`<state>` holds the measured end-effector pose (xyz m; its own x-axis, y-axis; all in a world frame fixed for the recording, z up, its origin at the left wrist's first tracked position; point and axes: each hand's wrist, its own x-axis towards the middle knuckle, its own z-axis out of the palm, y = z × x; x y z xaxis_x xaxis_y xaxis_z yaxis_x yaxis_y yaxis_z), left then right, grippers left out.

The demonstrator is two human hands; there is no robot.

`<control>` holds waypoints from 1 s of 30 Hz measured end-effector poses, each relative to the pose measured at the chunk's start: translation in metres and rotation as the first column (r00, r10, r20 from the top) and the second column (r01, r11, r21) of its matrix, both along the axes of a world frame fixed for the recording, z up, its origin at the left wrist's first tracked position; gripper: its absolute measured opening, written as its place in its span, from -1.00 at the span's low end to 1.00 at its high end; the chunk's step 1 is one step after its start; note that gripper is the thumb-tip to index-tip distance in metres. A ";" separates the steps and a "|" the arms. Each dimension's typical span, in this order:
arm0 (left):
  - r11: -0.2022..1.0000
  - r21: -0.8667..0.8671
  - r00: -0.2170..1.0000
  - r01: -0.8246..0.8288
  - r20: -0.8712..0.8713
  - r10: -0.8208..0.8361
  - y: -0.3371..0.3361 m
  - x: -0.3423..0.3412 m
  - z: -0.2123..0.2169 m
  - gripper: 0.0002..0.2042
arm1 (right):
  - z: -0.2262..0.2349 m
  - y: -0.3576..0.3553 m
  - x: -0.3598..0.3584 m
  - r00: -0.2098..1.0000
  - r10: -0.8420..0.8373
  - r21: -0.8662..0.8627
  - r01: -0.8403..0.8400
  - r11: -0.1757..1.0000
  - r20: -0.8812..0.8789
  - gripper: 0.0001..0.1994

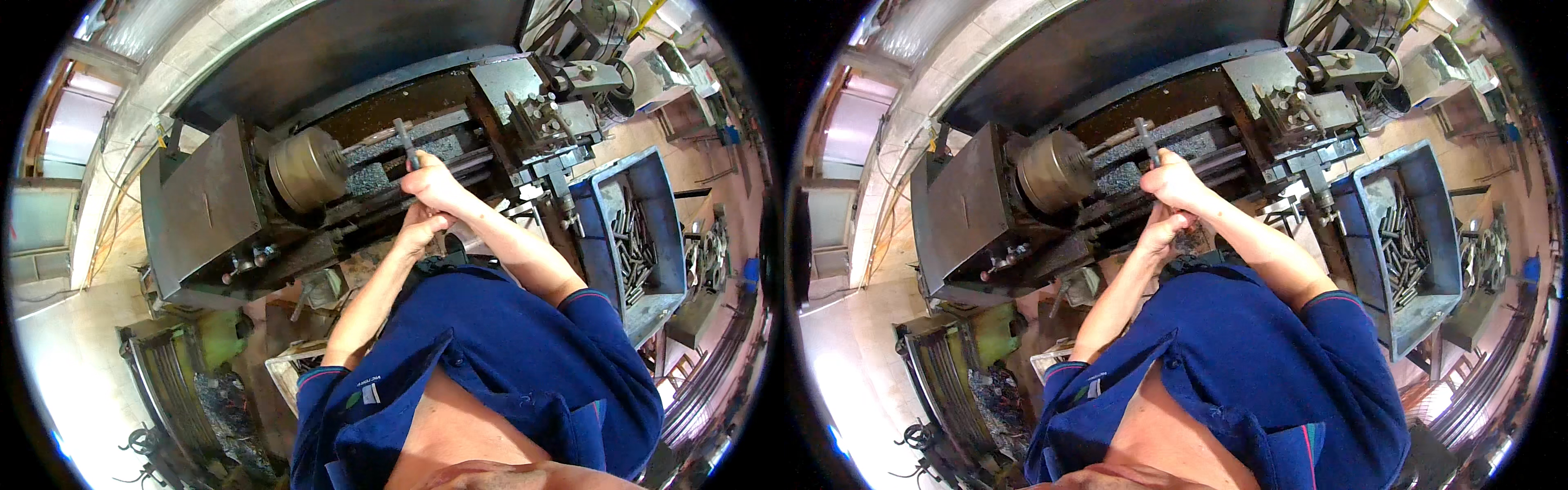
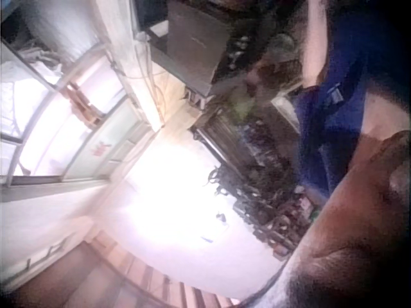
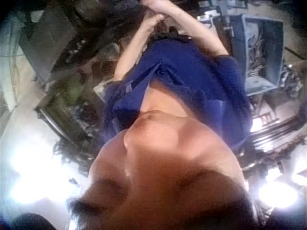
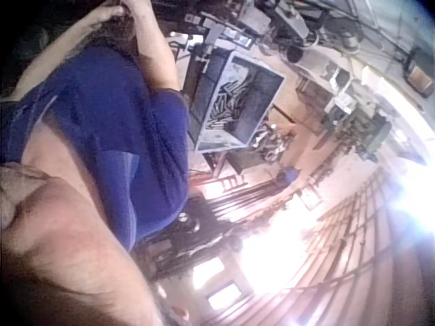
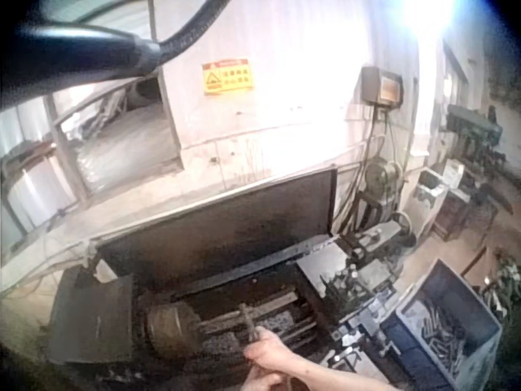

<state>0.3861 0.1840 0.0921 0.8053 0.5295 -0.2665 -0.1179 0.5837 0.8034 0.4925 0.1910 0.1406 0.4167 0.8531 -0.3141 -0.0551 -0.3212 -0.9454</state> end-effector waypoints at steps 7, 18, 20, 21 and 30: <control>0.997 0.070 1.000 0.025 -0.001 -0.025 0.011 -0.019 -0.006 -0.39 | -0.002 0.012 -0.012 0.996 0.059 -0.002 -0.059 0.998 0.071 -0.74; 0.996 0.082 0.999 0.044 0.000 -0.044 0.011 -0.016 -0.012 -0.41 | 0.005 0.006 -0.007 0.991 0.065 -0.006 -0.064 0.998 0.121 -0.64; 0.999 0.046 0.999 0.012 0.037 -0.013 0.003 -0.003 -0.009 -0.38 | 0.006 0.000 0.003 0.997 0.067 -0.052 -0.064 0.997 0.046 -0.67; 0.998 0.057 0.999 0.005 0.048 -0.008 0.000 0.002 -0.012 -0.38 | 0.008 -0.001 0.010 0.994 0.084 -0.099 -0.078 0.992 0.068 -0.69; 0.999 0.042 1.000 -0.027 -0.013 0.027 0.001 -0.004 -0.018 -0.46 | 0.002 0.002 0.002 0.985 0.088 -0.085 -0.076 0.993 0.145 -0.71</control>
<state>0.3816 0.1850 0.0736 0.7871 0.5619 -0.2546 -0.1217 0.5460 0.8289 0.4945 0.1933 0.1422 0.3931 0.8615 -0.3213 0.1138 -0.3924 -0.9127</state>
